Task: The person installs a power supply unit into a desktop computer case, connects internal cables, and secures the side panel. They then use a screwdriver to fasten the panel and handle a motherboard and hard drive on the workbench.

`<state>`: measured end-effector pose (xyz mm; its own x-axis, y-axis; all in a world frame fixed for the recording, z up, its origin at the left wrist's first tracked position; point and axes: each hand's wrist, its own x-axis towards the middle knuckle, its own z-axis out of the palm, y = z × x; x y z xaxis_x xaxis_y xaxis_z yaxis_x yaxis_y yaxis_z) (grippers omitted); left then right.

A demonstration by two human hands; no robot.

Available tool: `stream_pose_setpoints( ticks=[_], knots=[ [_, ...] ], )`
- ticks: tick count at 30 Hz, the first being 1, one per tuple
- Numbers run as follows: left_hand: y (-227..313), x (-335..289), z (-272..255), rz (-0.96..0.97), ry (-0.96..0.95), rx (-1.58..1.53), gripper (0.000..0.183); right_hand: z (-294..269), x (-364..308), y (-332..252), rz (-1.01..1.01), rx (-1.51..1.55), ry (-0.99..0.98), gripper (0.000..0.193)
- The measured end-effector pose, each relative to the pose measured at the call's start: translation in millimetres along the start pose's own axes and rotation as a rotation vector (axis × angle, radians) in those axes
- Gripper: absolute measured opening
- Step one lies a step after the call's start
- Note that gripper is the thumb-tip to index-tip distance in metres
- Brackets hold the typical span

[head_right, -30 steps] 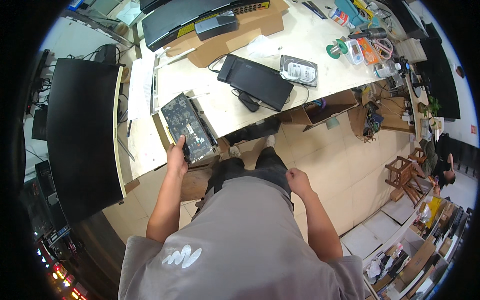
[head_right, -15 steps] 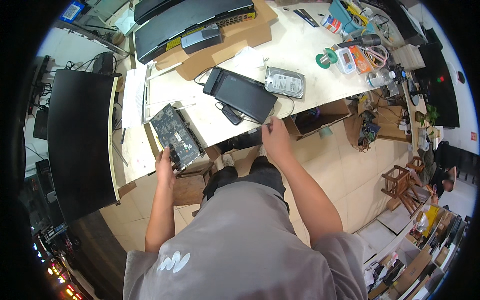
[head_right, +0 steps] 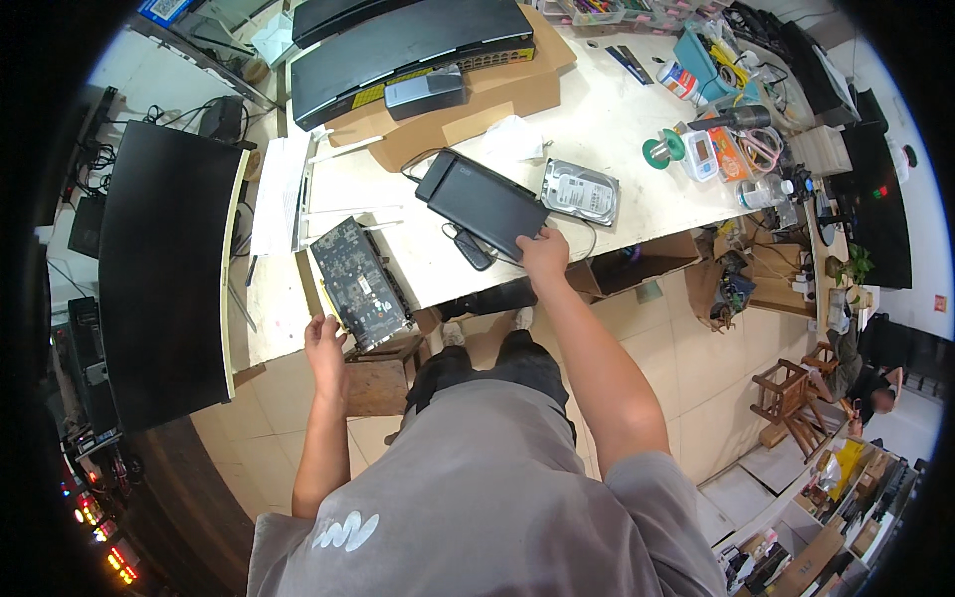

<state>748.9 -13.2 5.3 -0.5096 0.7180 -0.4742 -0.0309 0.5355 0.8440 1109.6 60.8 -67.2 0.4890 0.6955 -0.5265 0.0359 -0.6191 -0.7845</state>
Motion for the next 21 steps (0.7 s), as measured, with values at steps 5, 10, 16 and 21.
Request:
stream_pose_setpoints(
  ticks=[5,10,16,21],
  knots=[
    [0,0,-5,0.014,0.012,0.009,0.042,1,1,-41,-0.497,-0.348,0.205,0.037],
    [0,-9,-23,0.034,0.034,0.057,0.045,39,73,-94,-0.760,-0.572,0.094,0.052],
    [-22,-28,-55,0.026,0.105,0.035,0.042,56,105,-109,-0.690,-0.962,-0.076,0.031],
    [-36,-31,-72,-0.031,0.125,-0.006,0.037,42,74,-92,-0.988,-0.615,0.246,0.017]
  ],
)
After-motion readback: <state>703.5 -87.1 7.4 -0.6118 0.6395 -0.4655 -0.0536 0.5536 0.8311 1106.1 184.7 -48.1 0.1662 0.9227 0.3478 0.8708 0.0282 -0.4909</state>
